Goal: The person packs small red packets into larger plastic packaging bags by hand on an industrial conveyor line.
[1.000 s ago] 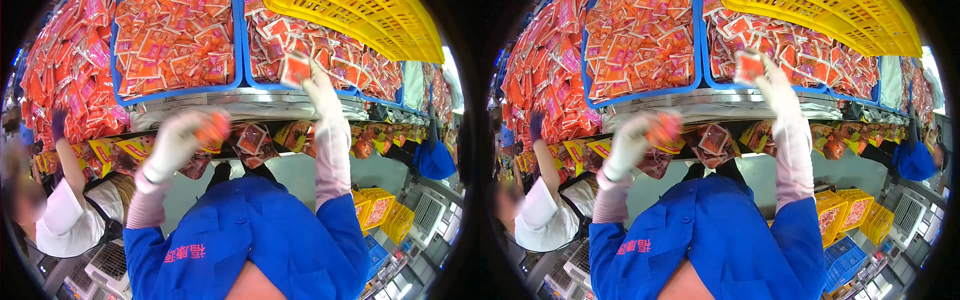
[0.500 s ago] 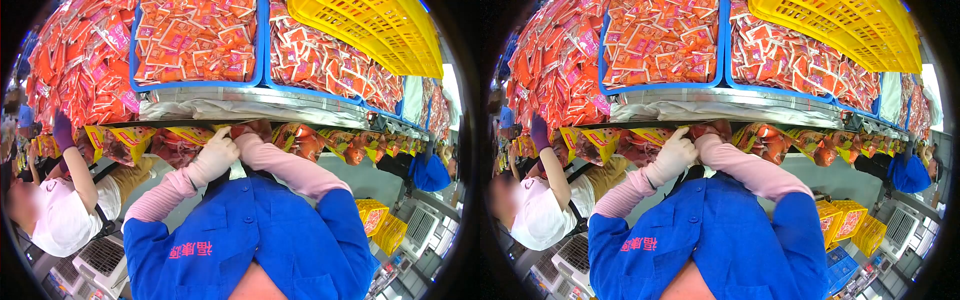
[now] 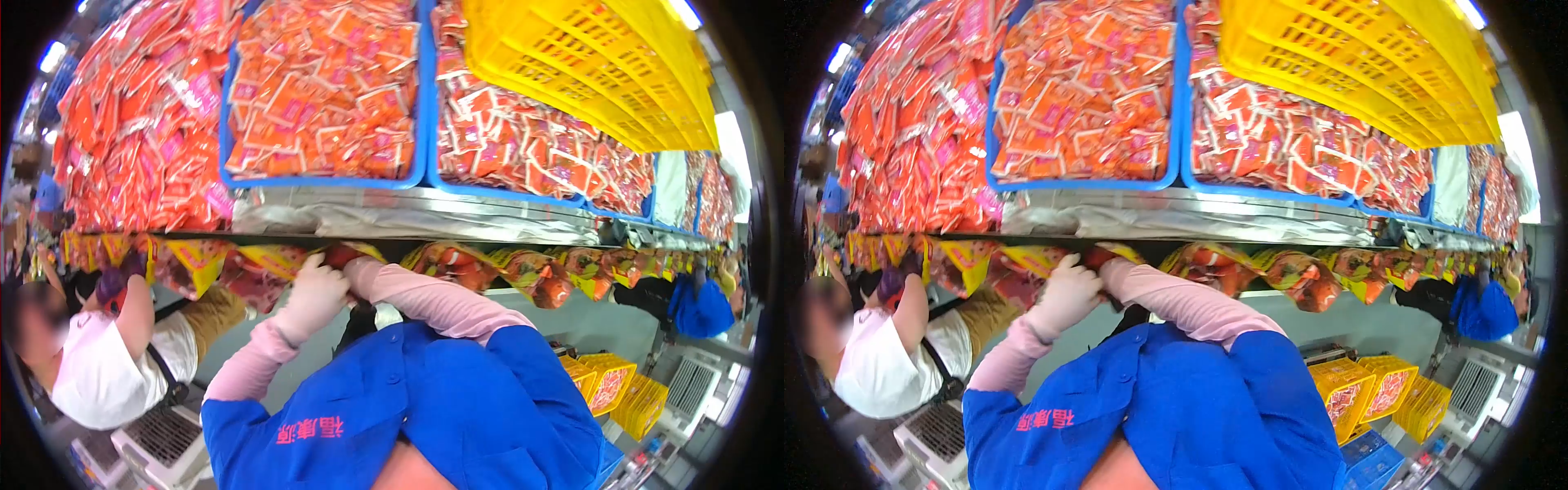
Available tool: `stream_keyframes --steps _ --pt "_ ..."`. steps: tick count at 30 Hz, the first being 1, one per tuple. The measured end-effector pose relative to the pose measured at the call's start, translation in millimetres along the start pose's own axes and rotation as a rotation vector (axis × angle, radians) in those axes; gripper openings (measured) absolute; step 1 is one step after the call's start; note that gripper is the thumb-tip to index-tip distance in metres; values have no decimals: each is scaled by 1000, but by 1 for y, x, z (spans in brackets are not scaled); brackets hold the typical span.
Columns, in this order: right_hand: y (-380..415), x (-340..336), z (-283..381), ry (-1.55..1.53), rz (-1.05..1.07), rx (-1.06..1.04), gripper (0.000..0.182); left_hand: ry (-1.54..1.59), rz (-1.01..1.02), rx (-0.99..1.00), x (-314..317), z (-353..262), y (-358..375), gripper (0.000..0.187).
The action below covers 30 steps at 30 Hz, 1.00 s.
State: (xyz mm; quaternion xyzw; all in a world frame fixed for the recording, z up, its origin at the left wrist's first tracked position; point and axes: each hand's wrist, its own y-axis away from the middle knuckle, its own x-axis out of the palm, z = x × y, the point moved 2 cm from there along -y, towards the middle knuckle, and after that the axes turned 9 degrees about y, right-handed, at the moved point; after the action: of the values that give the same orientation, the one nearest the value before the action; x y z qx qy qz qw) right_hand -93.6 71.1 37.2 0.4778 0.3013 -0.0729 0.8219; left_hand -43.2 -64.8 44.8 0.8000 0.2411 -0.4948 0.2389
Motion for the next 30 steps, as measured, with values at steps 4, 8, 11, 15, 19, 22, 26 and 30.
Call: stream_keyframes --steps 4,8,11,15,19,22,26,30 --pt "81 -44 -56 -184 -292 61 30 274 -441 -105 -76 24 -66 16" --pt "78 -53 -258 -224 -946 813 51 83 -562 -240 -74 77 -205 25" --pt "17 -38 -315 -262 -988 934 75 -193 -345 -348 -31 101 -249 17" --pt "-6 -14 -327 -280 -920 904 58 112 -522 -304 -42 109 -198 10" --pt "101 -27 -252 -624 -1002 533 40 838 -605 -274 -94 23 -88 22" --pt "151 -17 -159 -1192 -1018 56 28 912 -610 -157 -58 -20 -36 33" --pt "131 12 -67 -1179 -696 -221 30 1009 -544 -300 27 -39 -18 28" --pt "109 36 -43 -875 -624 -17 39 612 -404 -214 21 -23 -7 23"
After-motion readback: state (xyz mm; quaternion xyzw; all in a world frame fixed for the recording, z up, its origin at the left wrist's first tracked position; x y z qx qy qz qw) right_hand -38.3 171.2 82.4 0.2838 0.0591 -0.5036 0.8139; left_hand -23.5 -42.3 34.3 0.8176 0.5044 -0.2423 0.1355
